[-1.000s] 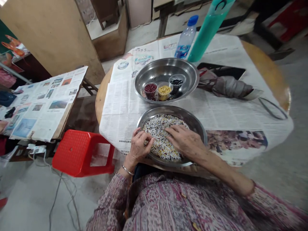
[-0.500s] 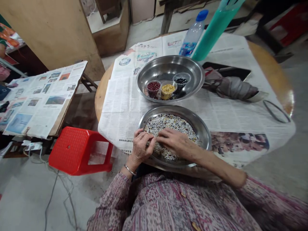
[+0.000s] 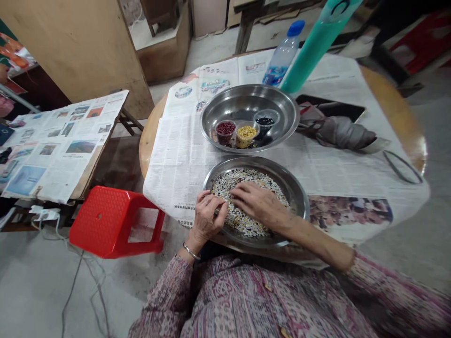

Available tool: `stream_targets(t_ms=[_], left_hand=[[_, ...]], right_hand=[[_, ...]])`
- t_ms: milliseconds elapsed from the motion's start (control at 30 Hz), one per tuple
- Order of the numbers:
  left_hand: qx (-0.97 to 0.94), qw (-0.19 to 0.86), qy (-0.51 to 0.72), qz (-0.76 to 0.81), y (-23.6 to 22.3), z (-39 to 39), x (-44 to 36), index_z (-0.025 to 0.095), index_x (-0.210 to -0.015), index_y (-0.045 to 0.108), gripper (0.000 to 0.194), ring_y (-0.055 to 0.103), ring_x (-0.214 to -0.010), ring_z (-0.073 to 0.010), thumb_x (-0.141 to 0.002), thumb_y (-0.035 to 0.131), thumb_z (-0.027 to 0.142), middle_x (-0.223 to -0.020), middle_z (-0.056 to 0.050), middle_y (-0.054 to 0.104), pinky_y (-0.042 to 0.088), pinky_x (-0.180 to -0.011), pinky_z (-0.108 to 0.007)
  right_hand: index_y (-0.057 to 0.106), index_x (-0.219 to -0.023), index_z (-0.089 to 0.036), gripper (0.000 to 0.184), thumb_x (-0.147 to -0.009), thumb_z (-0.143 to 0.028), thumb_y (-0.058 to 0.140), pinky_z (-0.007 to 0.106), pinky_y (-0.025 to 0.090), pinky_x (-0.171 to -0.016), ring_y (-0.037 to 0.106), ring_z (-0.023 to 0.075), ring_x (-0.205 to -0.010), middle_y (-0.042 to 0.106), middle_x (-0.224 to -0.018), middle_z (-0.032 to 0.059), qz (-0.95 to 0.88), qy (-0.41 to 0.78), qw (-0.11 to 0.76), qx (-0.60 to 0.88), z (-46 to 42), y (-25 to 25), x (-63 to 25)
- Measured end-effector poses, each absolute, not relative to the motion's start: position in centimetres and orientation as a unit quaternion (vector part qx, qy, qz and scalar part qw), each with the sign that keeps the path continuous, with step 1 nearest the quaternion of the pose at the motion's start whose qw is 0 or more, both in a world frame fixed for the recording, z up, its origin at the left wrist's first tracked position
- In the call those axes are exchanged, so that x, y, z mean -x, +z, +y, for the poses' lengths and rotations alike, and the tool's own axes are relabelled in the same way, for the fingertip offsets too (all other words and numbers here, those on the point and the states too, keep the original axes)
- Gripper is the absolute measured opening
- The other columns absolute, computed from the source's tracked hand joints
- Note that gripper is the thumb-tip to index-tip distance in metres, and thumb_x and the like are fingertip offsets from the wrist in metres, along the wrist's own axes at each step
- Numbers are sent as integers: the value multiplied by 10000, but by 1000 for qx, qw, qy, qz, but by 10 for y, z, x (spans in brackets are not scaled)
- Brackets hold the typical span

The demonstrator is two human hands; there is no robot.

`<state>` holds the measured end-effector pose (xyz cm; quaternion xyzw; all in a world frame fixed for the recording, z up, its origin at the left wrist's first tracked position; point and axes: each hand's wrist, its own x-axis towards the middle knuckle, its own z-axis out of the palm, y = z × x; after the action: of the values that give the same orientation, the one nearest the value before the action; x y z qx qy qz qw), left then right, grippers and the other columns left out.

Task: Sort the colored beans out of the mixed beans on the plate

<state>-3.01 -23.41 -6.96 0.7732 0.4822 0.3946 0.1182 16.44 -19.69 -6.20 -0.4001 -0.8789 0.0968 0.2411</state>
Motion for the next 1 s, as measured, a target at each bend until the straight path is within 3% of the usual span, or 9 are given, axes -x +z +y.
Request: stream_targets(t_ms=[133, 233, 400, 600, 733, 800, 1000], left_hand=[[-775, 120, 391, 483, -70, -235, 30, 209, -826, 597, 200, 667, -760, -154, -991, 491, 250, -736, 4, 680, 485, -1027, -423], [-774, 120, 396, 480, -69, -235, 30, 208, -817, 592, 203, 658, -750, -150, -992, 498, 253, -730, 9, 676, 482, -1026, -417], [-771, 120, 406, 476, -69, -235, 30, 205, -814, 590, 207, 643, -732, -144, -993, 496, 250, -718, 15, 661, 483, -1019, -413], [-770, 119, 410, 474, -70, -234, 30, 202, -837, 598, 182, 655, -757, -151, -988, 506, 245, -739, 7, 669, 478, -1025, -415], [-770, 107, 427, 462, -71, -234, 30, 199, -849, 594, 151, 648, -749, -147, -980, 520, 216, -739, 12, 658, 480, -1016, -404], [-770, 104, 432, 458, -71, -234, 30, 196, -847, 591, 145, 643, -749, -145, -977, 528, 205, -743, 13, 657, 479, -1016, -398], [-769, 109, 433, 458, -70, -234, 29, 204, -829, 590, 165, 633, -726, -145, -982, 529, 223, -725, 16, 655, 485, -1007, -403]], right_hand=[[659, -964, -214, 160, -942, -141, 518, 320, 507, -699, 597, 196, -840, 650, -904, 57, -917, 126, 214, 311, -229, -59, -165], [657, -965, -223, 183, -935, -124, 507, 319, 506, -706, 607, 187, -834, 663, -909, 49, -922, 145, 205, 294, -239, -61, -182], [670, -963, -230, 170, -973, -232, 500, 345, 531, -726, 642, 201, -833, 670, -903, 54, -891, 96, 224, 383, -216, -68, -214], [641, -1153, -197, 287, -934, -377, 594, 399, 543, -806, 647, 266, -966, 666, -1050, 112, -851, 87, 239, 460, -196, -67, -187], [638, -952, -183, 100, -892, -166, 560, 318, 513, -779, 628, 218, -913, 636, -958, 90, -884, 134, 167, 415, -204, -61, -156], [610, -844, -190, 147, -853, -81, 511, 286, 479, -716, 608, 186, -809, 617, -871, 66, -891, 150, 128, 408, -205, -59, -155], [573, -763, -206, 174, -833, -69, 492, 285, 424, -660, 581, 167, -717, 597, -795, 38, -890, 161, 92, 417, -213, -57, -199]])
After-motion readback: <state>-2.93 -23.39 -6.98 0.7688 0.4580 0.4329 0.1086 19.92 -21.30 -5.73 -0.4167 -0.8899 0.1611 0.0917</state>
